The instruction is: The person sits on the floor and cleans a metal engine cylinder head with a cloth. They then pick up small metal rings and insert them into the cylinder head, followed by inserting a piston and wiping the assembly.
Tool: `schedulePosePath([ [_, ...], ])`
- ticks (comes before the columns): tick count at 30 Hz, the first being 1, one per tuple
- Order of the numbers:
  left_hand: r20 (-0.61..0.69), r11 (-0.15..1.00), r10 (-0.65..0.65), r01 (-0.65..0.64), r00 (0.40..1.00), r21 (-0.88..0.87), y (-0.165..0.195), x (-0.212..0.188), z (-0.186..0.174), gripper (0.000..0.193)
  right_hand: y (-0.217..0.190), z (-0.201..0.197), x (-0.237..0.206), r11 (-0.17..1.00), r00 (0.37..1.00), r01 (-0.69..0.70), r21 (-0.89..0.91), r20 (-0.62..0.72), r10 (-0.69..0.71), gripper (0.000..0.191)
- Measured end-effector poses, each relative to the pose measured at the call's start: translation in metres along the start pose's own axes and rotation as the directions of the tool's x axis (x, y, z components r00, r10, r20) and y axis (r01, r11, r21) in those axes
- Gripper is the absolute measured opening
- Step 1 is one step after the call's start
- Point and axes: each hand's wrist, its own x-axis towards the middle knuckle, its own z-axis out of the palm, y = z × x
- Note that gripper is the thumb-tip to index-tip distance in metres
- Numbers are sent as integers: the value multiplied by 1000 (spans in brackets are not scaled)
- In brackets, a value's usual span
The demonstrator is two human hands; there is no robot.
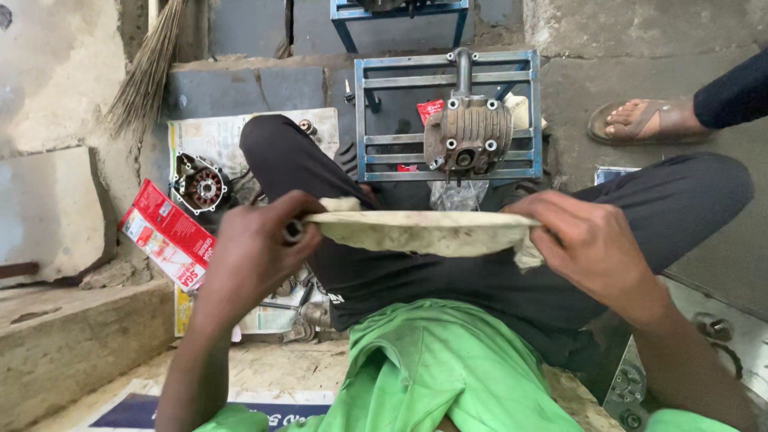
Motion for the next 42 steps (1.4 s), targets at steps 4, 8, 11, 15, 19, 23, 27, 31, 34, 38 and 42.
schedulePosePath([
  [4, -74, 987, -153, 149, 985, -59, -14, -45, -32, 18, -13, 0, 11, 998, 995, 67, 14, -71, -66, 22],
  [8, 33, 970, -217, 219, 976, -104, -41, -94, -53, 23, -12, 6, 11, 954, 985, 85, 286, 121, -124, 24],
  [11, 143, 964, -209, 229, 967, -138, -83, -118, -65, 24, 2, 19, 15, 862, 938, 105, 496, 239, -252, 21],
  [15, 103, 917, -294, 310, 950, -252, -147, -101, -62, 26, 25, 60, 59, 814, 904, 102, 572, 289, -316, 20],
  [19, -129, 871, -491, 483, 862, -86, -197, -26, -36, 44, 31, 119, 142, 780, 920, -103, 617, 358, -162, 23],
  [23, -483, 932, -270, 352, 833, 87, -205, 12, -13, 38, 19, 136, 169, 988, 987, 151, 29, -53, -149, 26],
  [27, -362, 652, -387, -26, 848, -758, -151, 7, 6, 35, -17, 123, 143, 922, 990, 143, 359, -67, -127, 36],
  [31, -241, 156, -24, -234, 970, -960, -63, 25, 44, 38, -66, 134, 113, 749, 916, 346, 566, -29, -400, 49],
  [34, -379, 300, 128, -400, 917, -866, -35, 38, 54, 36, -71, 155, 101, 602, 954, -17, 799, 193, -228, 36],
  [38, -546, 931, 272, -360, 792, -58, -71, 29, 42, 33, -37, 184, 93, 512, 967, -241, 825, 248, 56, 14],
  [42, -305, 986, 155, -126, 940, 110, -127, -13, 59, 32, -19, 220, 91, 605, 986, 150, 782, -71, -152, 13],
])
